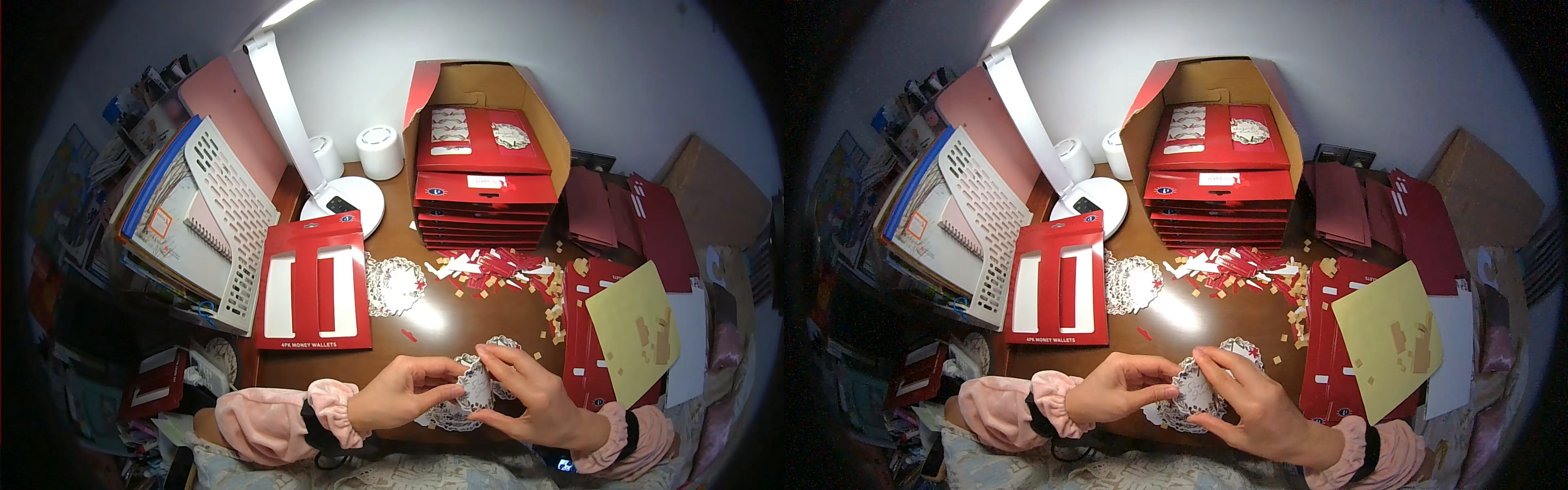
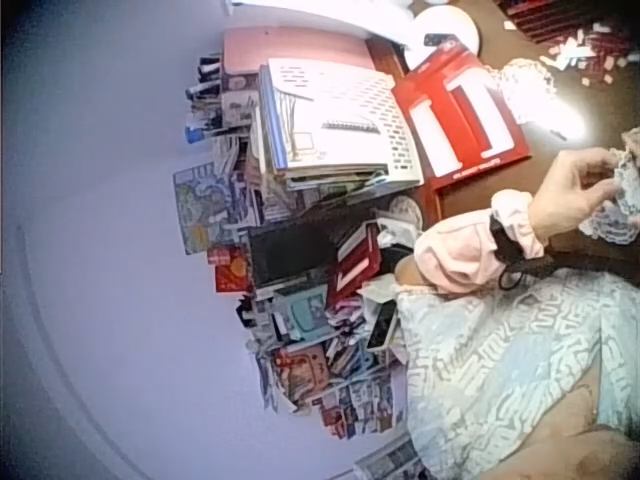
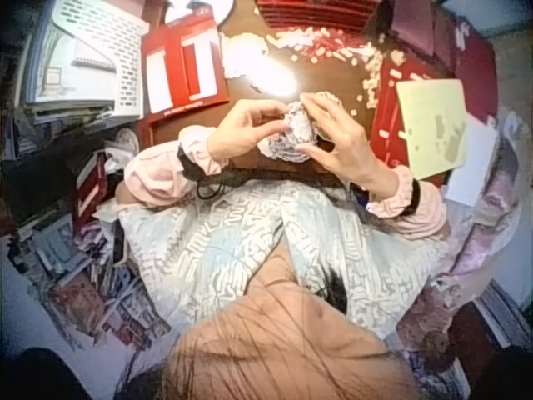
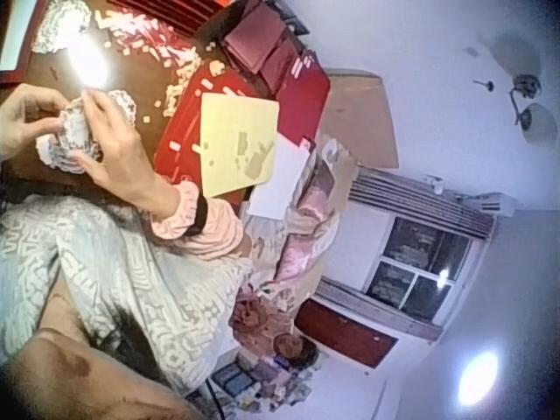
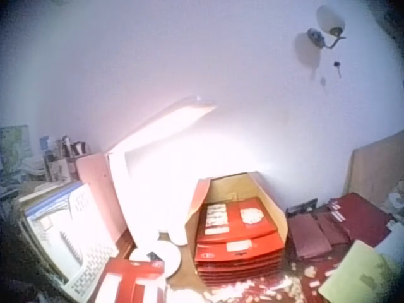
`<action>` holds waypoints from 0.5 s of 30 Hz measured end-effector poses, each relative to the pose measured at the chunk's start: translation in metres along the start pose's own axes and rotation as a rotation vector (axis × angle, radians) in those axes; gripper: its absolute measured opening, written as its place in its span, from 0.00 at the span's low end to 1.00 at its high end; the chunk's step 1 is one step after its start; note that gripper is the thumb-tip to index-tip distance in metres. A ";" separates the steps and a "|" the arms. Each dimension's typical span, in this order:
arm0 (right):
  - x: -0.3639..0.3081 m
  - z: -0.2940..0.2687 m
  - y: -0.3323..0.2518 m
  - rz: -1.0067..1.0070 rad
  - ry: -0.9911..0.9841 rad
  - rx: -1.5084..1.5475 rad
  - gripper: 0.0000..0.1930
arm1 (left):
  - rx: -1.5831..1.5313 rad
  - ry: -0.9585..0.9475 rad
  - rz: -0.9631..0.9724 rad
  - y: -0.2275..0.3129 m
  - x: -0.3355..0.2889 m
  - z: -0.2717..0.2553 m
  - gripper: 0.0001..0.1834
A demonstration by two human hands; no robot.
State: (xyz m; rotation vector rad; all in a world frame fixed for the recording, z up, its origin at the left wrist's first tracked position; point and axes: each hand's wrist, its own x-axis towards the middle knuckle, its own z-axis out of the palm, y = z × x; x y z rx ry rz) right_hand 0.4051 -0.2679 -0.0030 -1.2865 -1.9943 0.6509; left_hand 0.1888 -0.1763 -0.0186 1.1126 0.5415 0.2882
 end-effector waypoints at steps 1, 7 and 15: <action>0.000 -0.001 0.000 -0.010 0.011 0.009 0.39 | -0.026 -0.003 0.010 0.001 0.001 0.001 0.18; -0.002 -0.002 -0.004 0.023 0.015 0.120 0.40 | 0.086 -0.017 0.048 0.003 -0.001 0.003 0.27; -0.002 -0.007 -0.004 -0.041 0.033 0.107 0.40 | -0.004 -0.051 0.040 0.004 -0.002 0.006 0.31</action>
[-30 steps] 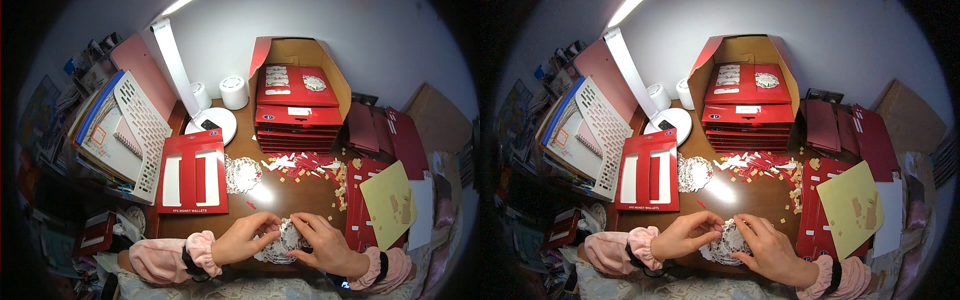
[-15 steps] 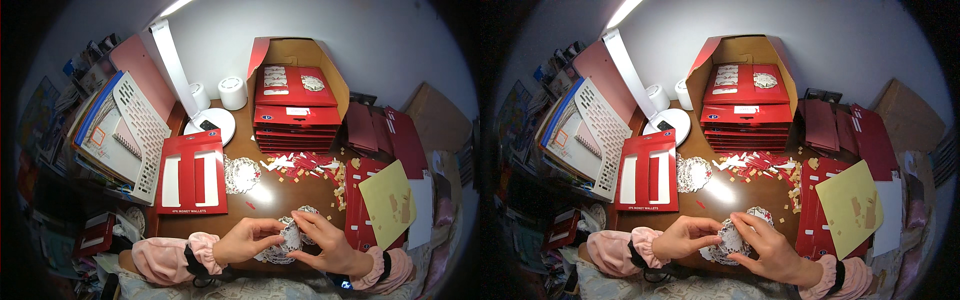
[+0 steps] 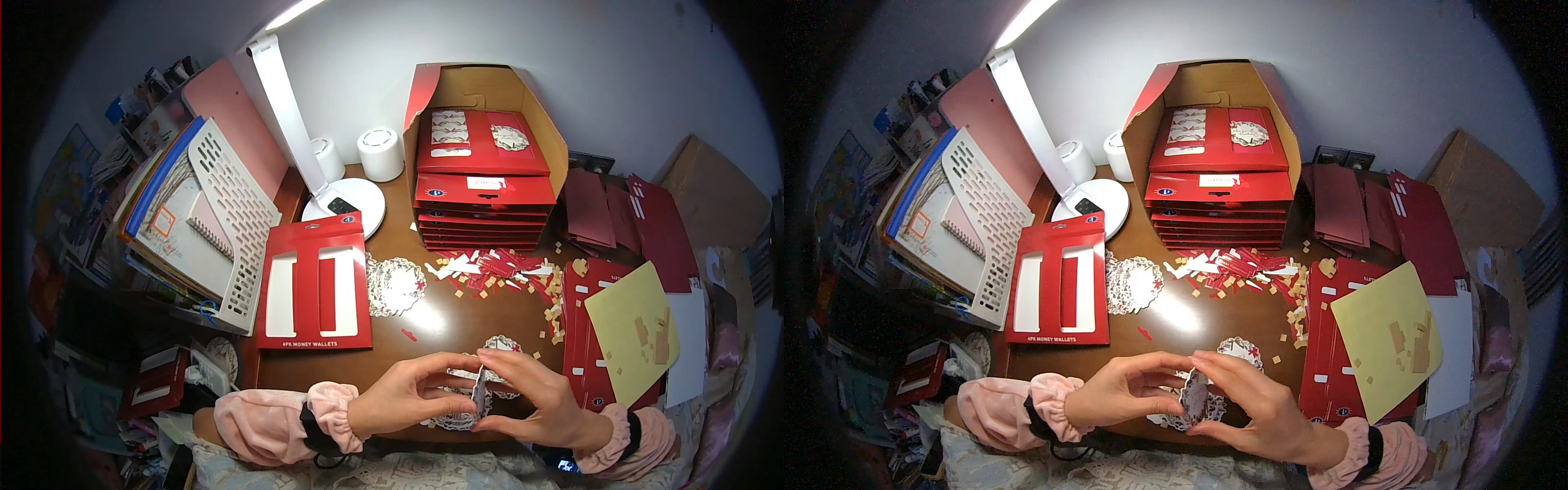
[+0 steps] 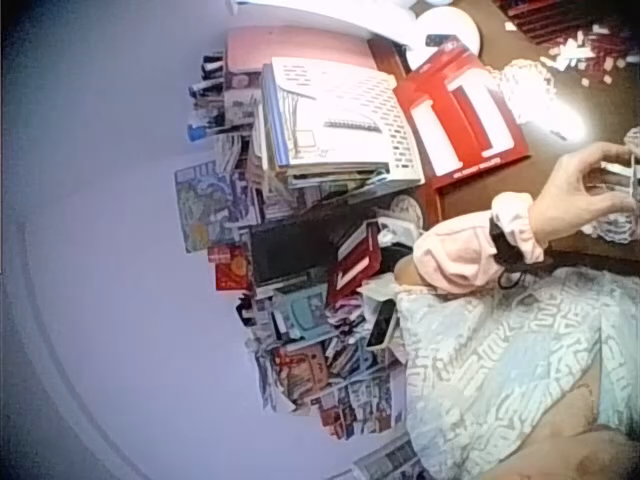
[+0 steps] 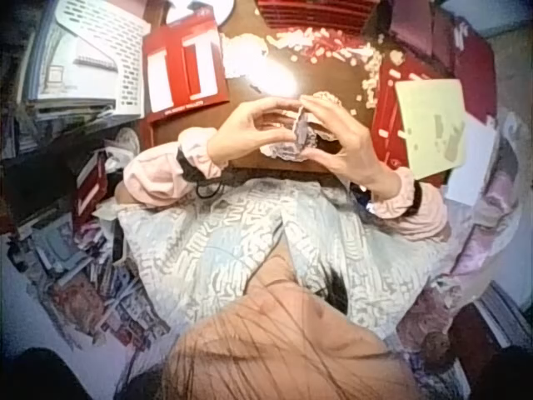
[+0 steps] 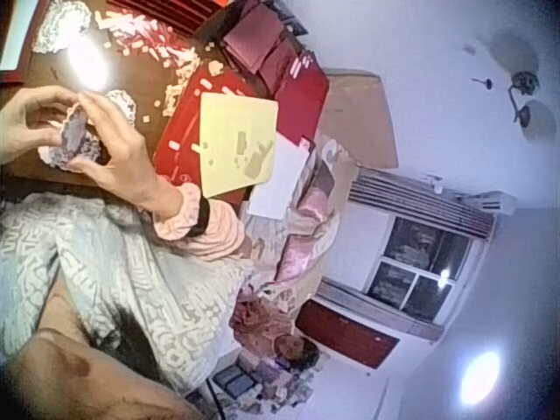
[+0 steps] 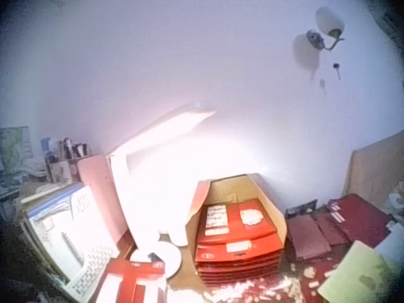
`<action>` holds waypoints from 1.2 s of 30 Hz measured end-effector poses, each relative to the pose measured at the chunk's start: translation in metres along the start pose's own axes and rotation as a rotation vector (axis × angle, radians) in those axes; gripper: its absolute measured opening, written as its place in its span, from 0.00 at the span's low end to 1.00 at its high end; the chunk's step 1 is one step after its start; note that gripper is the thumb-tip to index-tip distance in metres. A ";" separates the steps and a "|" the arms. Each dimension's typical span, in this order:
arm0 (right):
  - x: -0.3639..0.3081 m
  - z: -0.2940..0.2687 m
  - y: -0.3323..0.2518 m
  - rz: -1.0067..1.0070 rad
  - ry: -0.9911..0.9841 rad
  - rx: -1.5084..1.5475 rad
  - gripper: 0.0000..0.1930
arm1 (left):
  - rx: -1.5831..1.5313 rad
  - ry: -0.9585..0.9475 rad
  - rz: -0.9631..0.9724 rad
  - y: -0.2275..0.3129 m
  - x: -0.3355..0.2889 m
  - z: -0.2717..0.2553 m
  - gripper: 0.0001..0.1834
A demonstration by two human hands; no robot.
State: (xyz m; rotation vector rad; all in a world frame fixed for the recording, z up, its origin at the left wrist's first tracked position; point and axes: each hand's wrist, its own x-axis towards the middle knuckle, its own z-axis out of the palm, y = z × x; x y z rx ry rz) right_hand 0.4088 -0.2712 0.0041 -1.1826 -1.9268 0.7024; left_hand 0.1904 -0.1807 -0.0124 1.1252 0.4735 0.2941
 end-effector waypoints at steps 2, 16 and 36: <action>-0.001 -0.001 0.000 0.001 0.002 0.008 0.40 | 0.003 -0.005 0.016 -0.004 0.000 -0.001 0.31; -0.002 0.000 0.000 0.178 -0.003 0.141 0.42 | 0.270 0.082 0.123 0.007 -0.003 0.018 0.29; 0.001 -0.002 -0.011 0.049 -0.091 -0.240 0.38 | 0.133 0.123 -0.032 -0.001 -0.004 0.010 0.17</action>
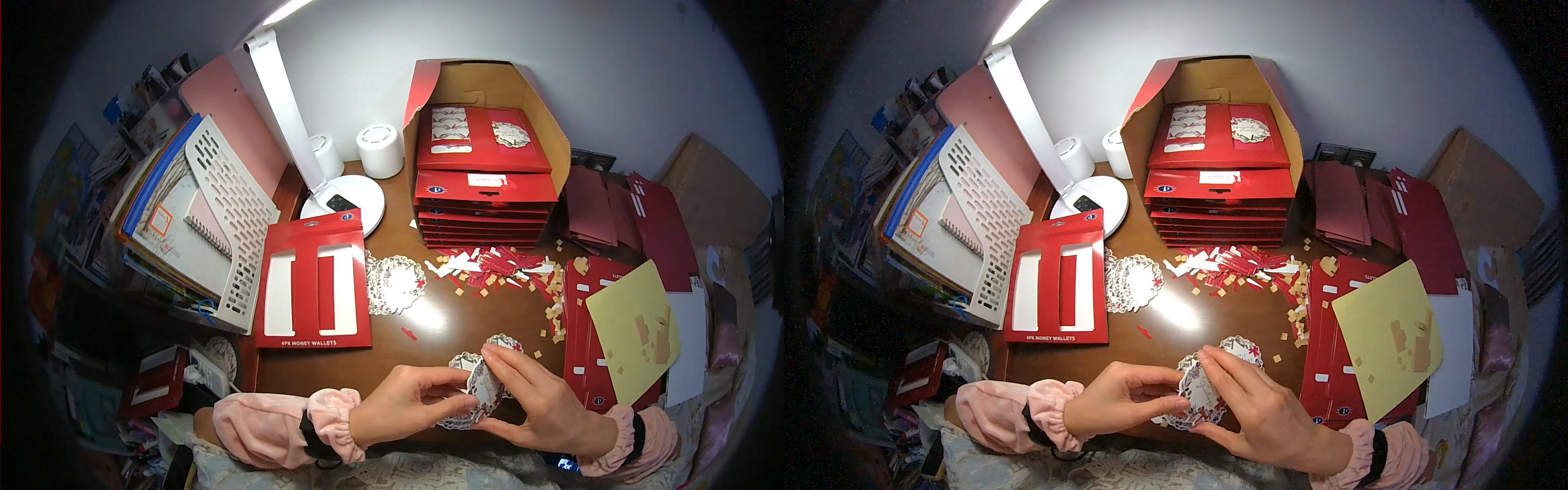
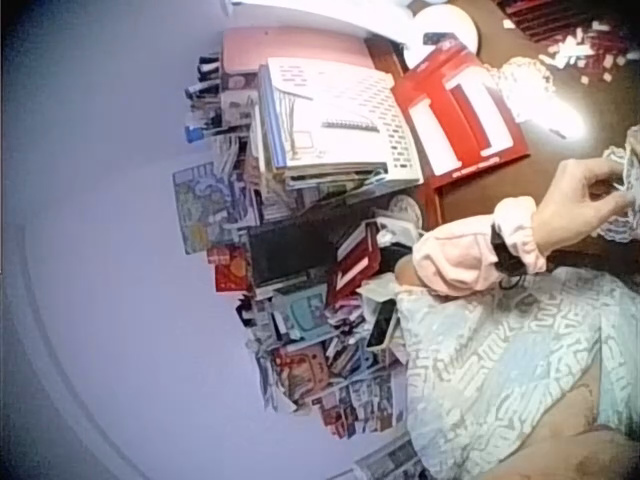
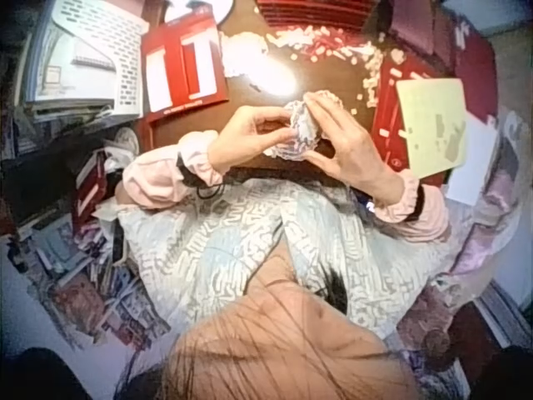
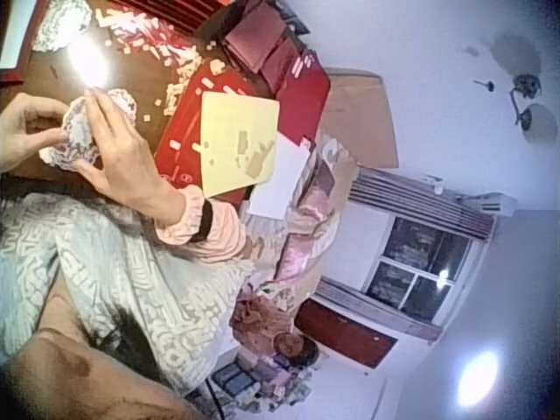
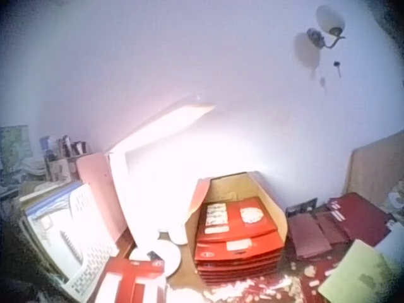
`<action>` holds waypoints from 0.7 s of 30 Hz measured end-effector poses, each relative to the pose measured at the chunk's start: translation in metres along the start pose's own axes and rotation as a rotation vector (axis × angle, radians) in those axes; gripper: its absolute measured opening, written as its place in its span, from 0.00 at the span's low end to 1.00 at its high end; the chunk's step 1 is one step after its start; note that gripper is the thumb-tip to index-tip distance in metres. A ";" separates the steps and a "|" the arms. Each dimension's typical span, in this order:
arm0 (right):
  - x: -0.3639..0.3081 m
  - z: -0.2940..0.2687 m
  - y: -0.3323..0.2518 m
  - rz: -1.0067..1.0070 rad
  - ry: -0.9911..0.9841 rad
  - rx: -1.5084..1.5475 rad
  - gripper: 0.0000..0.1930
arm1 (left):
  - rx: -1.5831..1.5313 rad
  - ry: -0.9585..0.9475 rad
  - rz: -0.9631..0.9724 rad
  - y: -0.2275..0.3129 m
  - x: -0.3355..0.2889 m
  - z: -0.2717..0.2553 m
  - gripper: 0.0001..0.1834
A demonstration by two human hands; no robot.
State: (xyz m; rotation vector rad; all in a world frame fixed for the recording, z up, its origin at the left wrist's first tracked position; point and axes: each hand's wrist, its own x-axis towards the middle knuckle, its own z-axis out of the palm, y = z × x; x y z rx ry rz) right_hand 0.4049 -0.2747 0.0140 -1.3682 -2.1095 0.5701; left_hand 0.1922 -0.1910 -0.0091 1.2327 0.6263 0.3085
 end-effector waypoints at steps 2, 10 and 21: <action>-0.002 -0.001 -0.001 0.017 0.000 0.000 0.39 | -0.002 -0.017 0.006 0.004 0.001 0.002 0.17; 0.001 -0.001 0.003 -0.020 0.016 0.141 0.40 | -0.148 -0.022 -0.003 -0.002 -0.002 -0.003 0.17; 0.002 0.001 0.004 0.062 0.071 0.249 0.43 | -0.010 -0.039 0.114 0.004 0.002 -0.005 0.28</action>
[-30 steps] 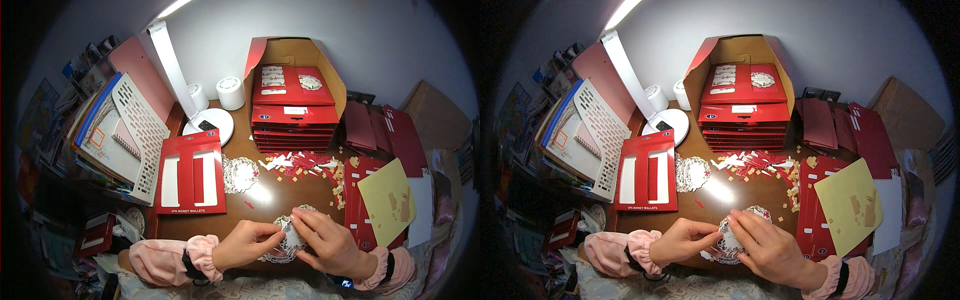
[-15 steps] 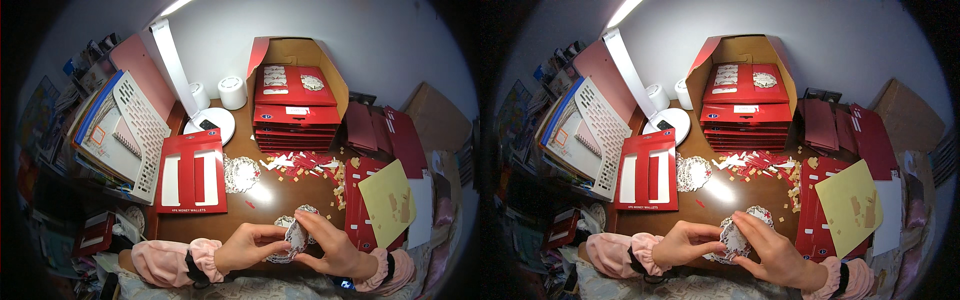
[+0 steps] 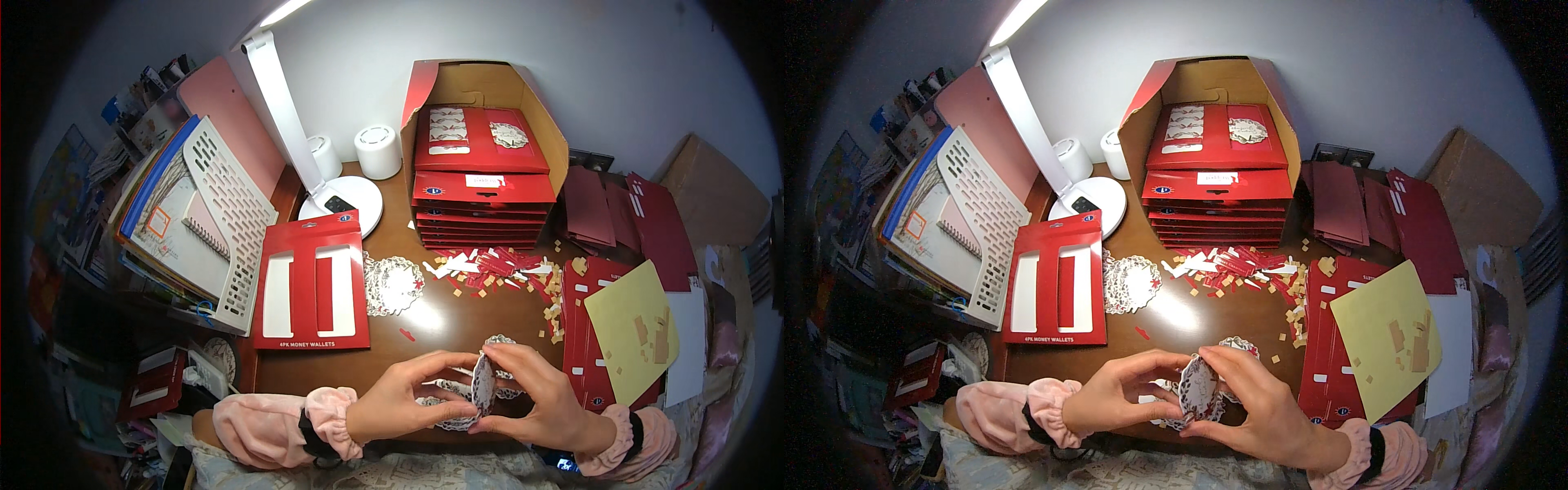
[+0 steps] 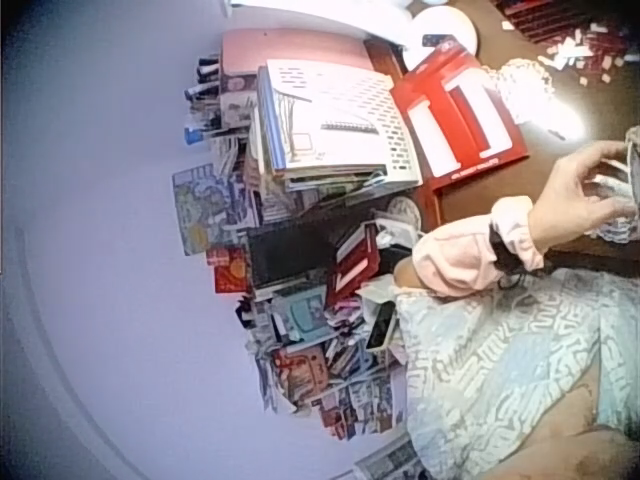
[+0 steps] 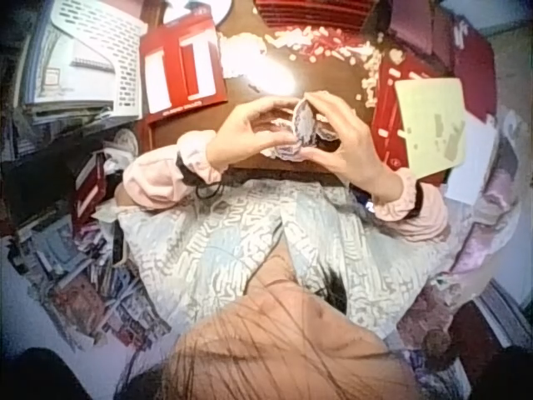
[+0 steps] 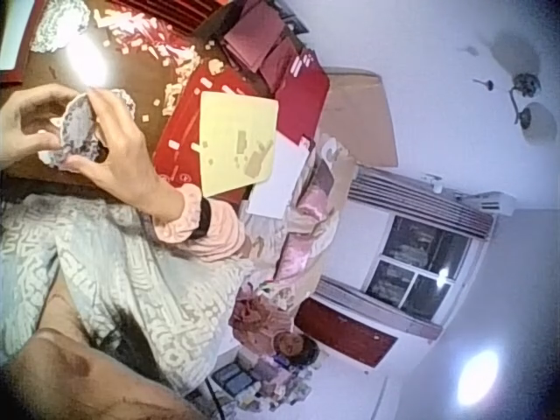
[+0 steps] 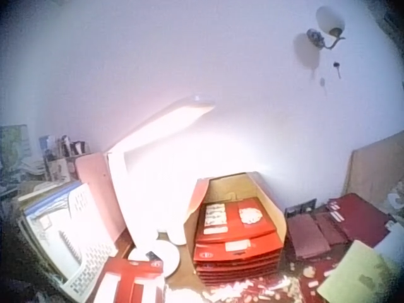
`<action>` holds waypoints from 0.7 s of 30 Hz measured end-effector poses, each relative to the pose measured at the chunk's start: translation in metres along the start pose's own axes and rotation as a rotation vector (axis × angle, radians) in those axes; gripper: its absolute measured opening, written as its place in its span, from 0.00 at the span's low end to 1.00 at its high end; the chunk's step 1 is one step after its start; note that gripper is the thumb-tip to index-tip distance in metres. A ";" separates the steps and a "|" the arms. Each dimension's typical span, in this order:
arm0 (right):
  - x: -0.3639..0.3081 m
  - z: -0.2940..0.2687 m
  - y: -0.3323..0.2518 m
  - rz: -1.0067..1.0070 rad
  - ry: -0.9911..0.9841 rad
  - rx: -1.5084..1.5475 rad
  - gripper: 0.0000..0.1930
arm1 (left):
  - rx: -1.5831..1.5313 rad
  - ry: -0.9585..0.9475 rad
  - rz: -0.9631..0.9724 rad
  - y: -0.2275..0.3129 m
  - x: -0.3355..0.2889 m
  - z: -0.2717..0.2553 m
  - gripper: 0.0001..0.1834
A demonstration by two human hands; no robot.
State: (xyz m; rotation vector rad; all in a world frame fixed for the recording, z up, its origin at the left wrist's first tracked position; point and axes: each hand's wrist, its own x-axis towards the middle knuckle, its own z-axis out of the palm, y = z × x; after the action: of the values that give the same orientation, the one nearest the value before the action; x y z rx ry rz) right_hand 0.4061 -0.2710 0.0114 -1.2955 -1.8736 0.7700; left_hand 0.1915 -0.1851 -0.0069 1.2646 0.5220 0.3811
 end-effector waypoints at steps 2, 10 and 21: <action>0.002 -0.001 0.000 0.064 -0.010 0.065 0.44 | 0.055 0.017 0.061 -0.001 0.000 0.002 0.31; -0.003 0.003 0.003 0.082 -0.092 0.186 0.43 | 0.055 0.029 -0.012 -0.002 0.003 0.001 0.28; -0.001 -0.002 0.001 0.137 -0.068 0.251 0.40 | 0.320 0.046 0.242 0.006 -0.002 0.012 0.37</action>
State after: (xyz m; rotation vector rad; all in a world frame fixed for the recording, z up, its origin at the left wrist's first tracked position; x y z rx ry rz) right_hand 0.4079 -0.2715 0.0117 -1.2592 -1.6887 1.0959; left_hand 0.1969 -0.1942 0.0015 1.6390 0.4820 0.5454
